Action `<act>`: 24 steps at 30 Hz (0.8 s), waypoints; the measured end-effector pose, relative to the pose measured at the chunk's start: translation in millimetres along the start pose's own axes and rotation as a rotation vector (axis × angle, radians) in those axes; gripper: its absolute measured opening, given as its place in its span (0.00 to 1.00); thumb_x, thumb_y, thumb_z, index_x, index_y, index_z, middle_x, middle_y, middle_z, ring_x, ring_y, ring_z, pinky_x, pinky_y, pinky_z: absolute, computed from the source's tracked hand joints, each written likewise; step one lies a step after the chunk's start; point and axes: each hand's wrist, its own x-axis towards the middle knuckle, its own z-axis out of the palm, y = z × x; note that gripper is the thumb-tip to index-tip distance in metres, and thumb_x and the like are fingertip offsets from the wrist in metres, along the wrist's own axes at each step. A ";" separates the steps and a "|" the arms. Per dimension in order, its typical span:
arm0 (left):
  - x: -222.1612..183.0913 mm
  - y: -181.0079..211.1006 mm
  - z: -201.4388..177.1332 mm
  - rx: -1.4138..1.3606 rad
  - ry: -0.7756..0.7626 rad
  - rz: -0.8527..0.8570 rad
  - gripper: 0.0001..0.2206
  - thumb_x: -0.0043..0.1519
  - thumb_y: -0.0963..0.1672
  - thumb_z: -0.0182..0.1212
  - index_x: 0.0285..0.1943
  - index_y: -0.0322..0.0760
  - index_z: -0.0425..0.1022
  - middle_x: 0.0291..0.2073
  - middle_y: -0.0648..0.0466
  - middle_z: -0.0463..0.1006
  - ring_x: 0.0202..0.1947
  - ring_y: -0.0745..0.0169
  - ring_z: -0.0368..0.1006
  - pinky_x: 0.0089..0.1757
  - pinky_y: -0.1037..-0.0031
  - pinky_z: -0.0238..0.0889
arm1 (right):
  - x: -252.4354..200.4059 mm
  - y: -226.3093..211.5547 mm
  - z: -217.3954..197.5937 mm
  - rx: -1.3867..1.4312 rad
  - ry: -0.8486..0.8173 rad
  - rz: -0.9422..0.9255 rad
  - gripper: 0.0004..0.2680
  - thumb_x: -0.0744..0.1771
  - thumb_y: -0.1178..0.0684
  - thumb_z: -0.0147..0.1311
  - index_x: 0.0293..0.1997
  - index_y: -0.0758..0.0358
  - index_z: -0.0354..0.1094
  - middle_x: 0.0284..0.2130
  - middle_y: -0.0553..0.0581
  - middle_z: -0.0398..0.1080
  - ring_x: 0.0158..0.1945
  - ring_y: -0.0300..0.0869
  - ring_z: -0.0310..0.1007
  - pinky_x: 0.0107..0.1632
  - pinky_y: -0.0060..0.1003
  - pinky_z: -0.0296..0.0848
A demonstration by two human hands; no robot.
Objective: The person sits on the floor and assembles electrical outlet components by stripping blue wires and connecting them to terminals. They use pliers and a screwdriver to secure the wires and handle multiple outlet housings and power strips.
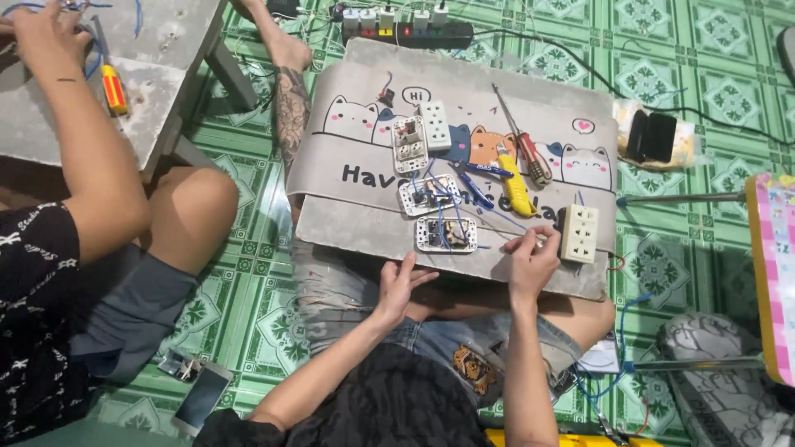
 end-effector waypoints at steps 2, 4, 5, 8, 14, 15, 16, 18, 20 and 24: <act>10.6 -13.3 -9.3 0.006 -0.032 0.028 0.18 0.71 0.43 0.56 0.55 0.14 0.60 0.40 0.41 0.66 0.39 0.19 0.78 0.45 0.41 0.78 | 3.4 7.1 0.6 0.056 0.023 -0.030 0.02 0.73 0.59 0.44 0.47 0.62 0.62 0.17 0.55 0.72 0.22 0.45 0.74 0.31 0.34 0.69; 1.6 -7.4 -5.5 0.009 -0.026 0.026 0.18 0.71 0.43 0.56 0.56 0.15 0.60 0.41 0.41 0.66 0.39 0.20 0.78 0.45 0.41 0.78 | 0.9 9.2 0.5 0.062 0.026 -0.032 0.02 0.73 0.59 0.44 0.47 0.63 0.62 0.16 0.55 0.71 0.20 0.45 0.73 0.29 0.34 0.67; -2.5 -3.8 -2.5 0.013 -0.025 0.030 0.18 0.71 0.43 0.56 0.57 0.15 0.60 0.42 0.41 0.67 0.40 0.21 0.79 0.46 0.42 0.78 | 0.5 9.2 0.0 0.073 0.032 -0.039 0.02 0.72 0.60 0.44 0.47 0.64 0.62 0.16 0.56 0.71 0.19 0.44 0.72 0.27 0.34 0.66; -5.4 0.7 0.3 0.013 -0.028 0.020 0.20 0.70 0.44 0.57 0.60 0.15 0.61 0.43 0.40 0.67 0.40 0.21 0.79 0.46 0.42 0.78 | 3.5 19.0 2.7 0.132 0.044 -0.010 0.02 0.72 0.59 0.44 0.46 0.63 0.63 0.16 0.57 0.70 0.13 0.42 0.66 0.22 0.32 0.61; -9.5 6.3 3.6 0.062 -0.049 -0.008 0.22 0.71 0.45 0.56 0.62 0.15 0.59 0.46 0.35 0.67 0.46 0.20 0.77 0.50 0.43 0.75 | 2.4 10.7 -4.4 0.268 0.020 0.033 0.04 0.73 0.60 0.39 0.46 0.65 0.60 0.17 0.59 0.69 0.12 0.40 0.62 0.19 0.32 0.58; -9.6 17.5 5.6 0.062 -0.059 -0.005 0.22 0.71 0.45 0.56 0.62 0.15 0.59 0.46 0.35 0.67 0.46 0.20 0.77 0.50 0.43 0.75 | 6.2 10.0 -4.9 0.270 0.028 0.028 0.04 0.73 0.60 0.39 0.46 0.65 0.60 0.17 0.59 0.69 0.12 0.40 0.62 0.19 0.32 0.58; -11.0 28.9 3.9 0.120 -0.094 -0.092 0.22 0.71 0.47 0.55 0.60 0.18 0.58 0.44 0.28 0.73 0.45 0.23 0.78 0.51 0.46 0.74 | 6.3 9.9 -4.2 0.310 0.061 0.019 0.03 0.73 0.60 0.37 0.47 0.65 0.58 0.16 0.59 0.67 0.10 0.40 0.61 0.17 0.32 0.56; -20.9 57.7 5.1 0.188 -0.135 -0.189 0.23 0.72 0.50 0.54 0.57 0.21 0.58 0.42 0.21 0.78 0.44 0.26 0.80 0.52 0.49 0.73 | 10.1 14.9 -3.0 0.347 0.107 0.019 0.03 0.73 0.60 0.36 0.47 0.64 0.57 0.14 0.58 0.65 0.09 0.41 0.59 0.15 0.32 0.55; -37.2 93.5 6.9 0.759 -0.721 -0.422 0.28 0.72 0.56 0.49 0.42 0.26 0.79 0.31 0.32 0.83 0.28 0.42 0.83 0.34 0.56 0.78 | 14.5 24.6 0.7 0.213 0.256 -0.167 0.02 0.73 0.61 0.39 0.47 0.65 0.58 0.14 0.57 0.66 0.13 0.42 0.64 0.19 0.30 0.59; -48.4 190.3 69.6 1.097 -1.067 0.152 0.14 0.68 0.47 0.57 0.31 0.40 0.82 0.23 0.48 0.84 0.27 0.50 0.84 0.38 0.63 0.75 | 52.8 -3.1 6.3 0.227 0.339 -0.321 0.02 0.73 0.61 0.39 0.49 0.63 0.57 0.14 0.55 0.65 0.16 0.43 0.66 0.24 0.30 0.61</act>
